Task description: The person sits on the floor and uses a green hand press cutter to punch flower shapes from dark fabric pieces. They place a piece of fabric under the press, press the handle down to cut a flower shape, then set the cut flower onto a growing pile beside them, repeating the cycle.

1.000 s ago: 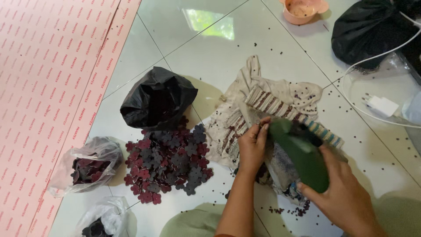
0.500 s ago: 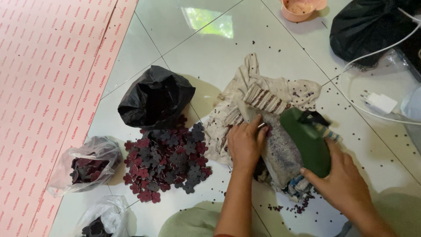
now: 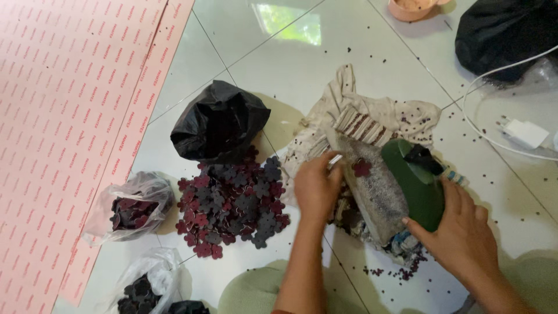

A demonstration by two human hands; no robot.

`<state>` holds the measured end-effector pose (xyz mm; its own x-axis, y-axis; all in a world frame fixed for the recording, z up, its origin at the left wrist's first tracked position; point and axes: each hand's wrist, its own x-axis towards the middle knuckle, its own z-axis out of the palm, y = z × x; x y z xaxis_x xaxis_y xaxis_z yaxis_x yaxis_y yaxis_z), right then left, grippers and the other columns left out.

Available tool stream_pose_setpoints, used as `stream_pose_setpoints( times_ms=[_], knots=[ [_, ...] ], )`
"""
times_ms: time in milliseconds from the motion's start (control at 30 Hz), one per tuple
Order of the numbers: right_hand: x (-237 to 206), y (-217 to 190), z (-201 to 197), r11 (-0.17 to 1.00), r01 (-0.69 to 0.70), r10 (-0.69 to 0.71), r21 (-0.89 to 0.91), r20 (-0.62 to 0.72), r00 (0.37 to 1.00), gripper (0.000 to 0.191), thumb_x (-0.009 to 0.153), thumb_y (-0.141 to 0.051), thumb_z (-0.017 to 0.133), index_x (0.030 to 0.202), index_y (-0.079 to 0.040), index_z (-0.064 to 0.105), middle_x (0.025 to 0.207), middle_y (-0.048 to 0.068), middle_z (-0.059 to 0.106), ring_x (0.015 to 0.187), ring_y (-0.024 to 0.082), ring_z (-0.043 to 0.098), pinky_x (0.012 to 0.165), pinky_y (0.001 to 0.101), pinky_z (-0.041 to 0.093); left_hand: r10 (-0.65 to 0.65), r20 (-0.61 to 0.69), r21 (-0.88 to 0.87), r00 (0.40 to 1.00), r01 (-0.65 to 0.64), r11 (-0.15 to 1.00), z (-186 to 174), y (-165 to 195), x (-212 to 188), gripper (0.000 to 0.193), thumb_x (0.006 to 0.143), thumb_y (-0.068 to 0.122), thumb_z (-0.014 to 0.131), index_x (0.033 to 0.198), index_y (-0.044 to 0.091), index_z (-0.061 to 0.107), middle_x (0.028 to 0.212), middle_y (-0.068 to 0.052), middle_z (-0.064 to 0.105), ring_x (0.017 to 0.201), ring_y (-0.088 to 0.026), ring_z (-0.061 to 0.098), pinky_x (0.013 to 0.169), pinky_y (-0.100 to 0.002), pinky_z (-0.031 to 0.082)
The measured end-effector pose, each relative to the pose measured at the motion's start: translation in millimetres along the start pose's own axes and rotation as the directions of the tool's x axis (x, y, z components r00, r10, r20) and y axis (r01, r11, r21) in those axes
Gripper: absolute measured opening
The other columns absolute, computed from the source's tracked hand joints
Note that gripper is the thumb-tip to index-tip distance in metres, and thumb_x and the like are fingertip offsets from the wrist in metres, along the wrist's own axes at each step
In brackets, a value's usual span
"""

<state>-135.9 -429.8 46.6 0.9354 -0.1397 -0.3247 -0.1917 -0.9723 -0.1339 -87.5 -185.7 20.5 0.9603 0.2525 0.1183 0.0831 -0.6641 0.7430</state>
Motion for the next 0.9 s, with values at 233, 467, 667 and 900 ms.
stream_pose_setpoints(
  times_ms=[233,467,667,900],
  knots=[
    [-0.6,4.2,0.1,0.999,0.037,-0.035,0.034,-0.065,0.997,0.115,0.065,-0.063,0.079,0.156,-0.009,0.034,0.156,0.014,0.042,0.128,0.040,0.048,0.102,0.0495,0.048,0.149,0.013,0.109,0.989,-0.149,0.983,47.4,24.6,2.6,0.025,0.085,0.022,0.075,0.108,0.015,0.078,0.090,-0.011,0.075,0.086,-0.032,0.067,0.079,-0.047,0.051],
    [0.9,1.4,9.1,0.999,0.033,-0.036,-0.036,-0.076,0.996,0.113,0.066,-0.061,0.081,0.155,-0.008,0.037,0.151,0.019,0.047,0.131,0.042,0.049,0.100,0.0515,0.049,0.084,0.041,0.073,0.996,-0.087,0.994,33.2,16.0,2.2,0.015,0.087,0.023,0.073,0.098,0.015,0.079,0.090,-0.012,0.075,0.085,-0.035,0.069,0.077,-0.048,0.051],
    [13.0,1.8,23.6,0.991,-0.006,0.001,-0.135,-0.041,0.999,0.111,0.069,-0.063,0.080,0.154,-0.003,0.042,0.144,0.021,0.055,0.127,0.040,0.057,0.107,0.0482,0.049,0.218,-0.036,0.194,0.975,-0.207,0.959,29.8,17.1,1.7,0.010,0.087,0.022,0.072,0.089,0.012,0.073,0.085,-0.010,0.072,0.085,-0.032,0.066,0.079,-0.047,0.049],
    [21.9,-1.4,32.5,0.977,0.016,-0.025,-0.214,-0.038,0.999,0.118,0.067,-0.067,0.078,0.156,0.002,0.041,0.141,0.024,0.057,0.129,0.037,0.058,0.109,0.0435,0.047,0.187,-0.051,0.215,0.981,-0.172,0.961,24.7,17.1,2.6,0.011,0.086,0.020,0.070,0.086,0.010,0.067,0.087,-0.011,0.071,0.085,-0.032,0.066,0.078,-0.047,0.048]
  ],
)
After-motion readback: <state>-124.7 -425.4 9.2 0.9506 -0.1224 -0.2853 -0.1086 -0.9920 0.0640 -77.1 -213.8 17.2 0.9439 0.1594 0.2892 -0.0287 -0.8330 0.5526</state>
